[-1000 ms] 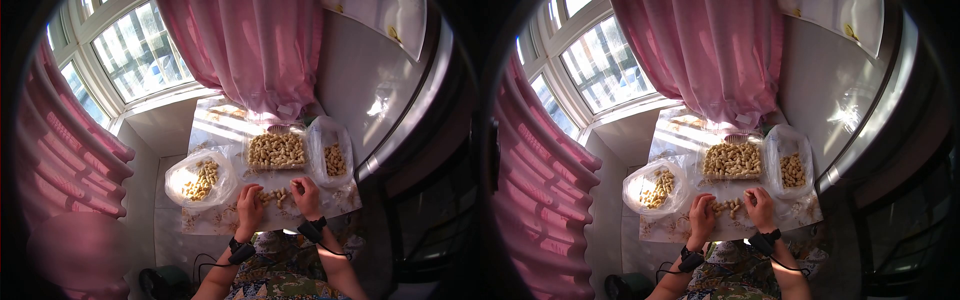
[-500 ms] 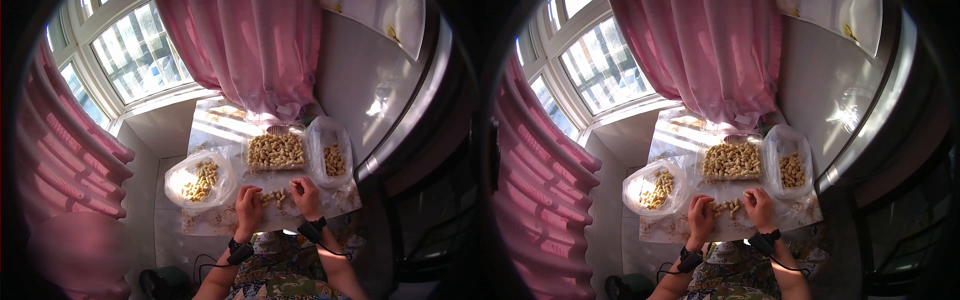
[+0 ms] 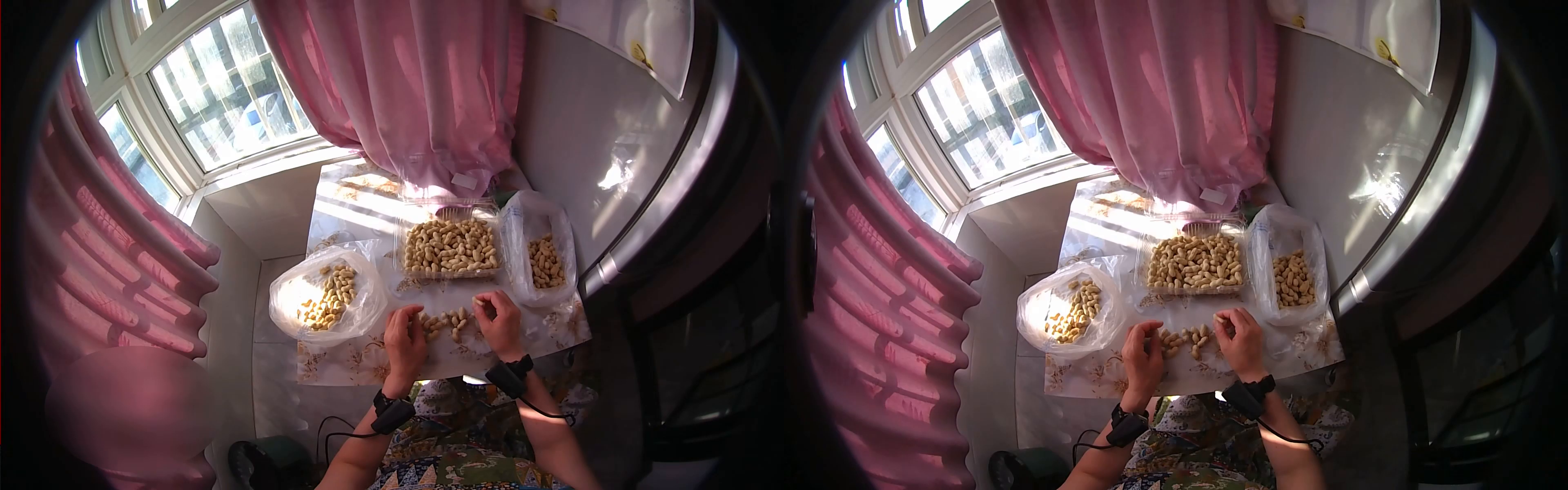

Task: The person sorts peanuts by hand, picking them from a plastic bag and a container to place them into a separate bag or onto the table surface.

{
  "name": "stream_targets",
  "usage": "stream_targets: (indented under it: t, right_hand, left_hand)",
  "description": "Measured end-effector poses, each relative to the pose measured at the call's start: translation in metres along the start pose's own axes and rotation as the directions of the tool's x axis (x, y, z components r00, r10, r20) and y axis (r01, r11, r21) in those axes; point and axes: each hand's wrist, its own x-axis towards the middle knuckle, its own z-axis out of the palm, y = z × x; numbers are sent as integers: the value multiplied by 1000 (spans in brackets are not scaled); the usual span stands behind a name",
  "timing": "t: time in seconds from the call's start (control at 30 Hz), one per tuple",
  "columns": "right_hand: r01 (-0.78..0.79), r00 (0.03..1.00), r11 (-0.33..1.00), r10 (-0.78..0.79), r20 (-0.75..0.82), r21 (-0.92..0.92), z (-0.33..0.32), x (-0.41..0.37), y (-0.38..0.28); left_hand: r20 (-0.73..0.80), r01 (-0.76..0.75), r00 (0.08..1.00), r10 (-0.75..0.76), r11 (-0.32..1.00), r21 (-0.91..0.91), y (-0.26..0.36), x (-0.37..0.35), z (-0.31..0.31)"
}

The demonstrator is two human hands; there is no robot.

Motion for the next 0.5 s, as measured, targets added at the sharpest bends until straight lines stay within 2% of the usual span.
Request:
stream_targets:
  t: [0.33,0.5]
  right_hand:
    - [-12,1000,1000,12,16,-4,0,0,-1]
    - [-5,1000,1000,5,27,-11,-1,0,-1]
  left_hand:
    - [5,-47,999,47,999,20,4,2,-2]
    - [-3,-31,1000,31,999,-37,10,3,-3]
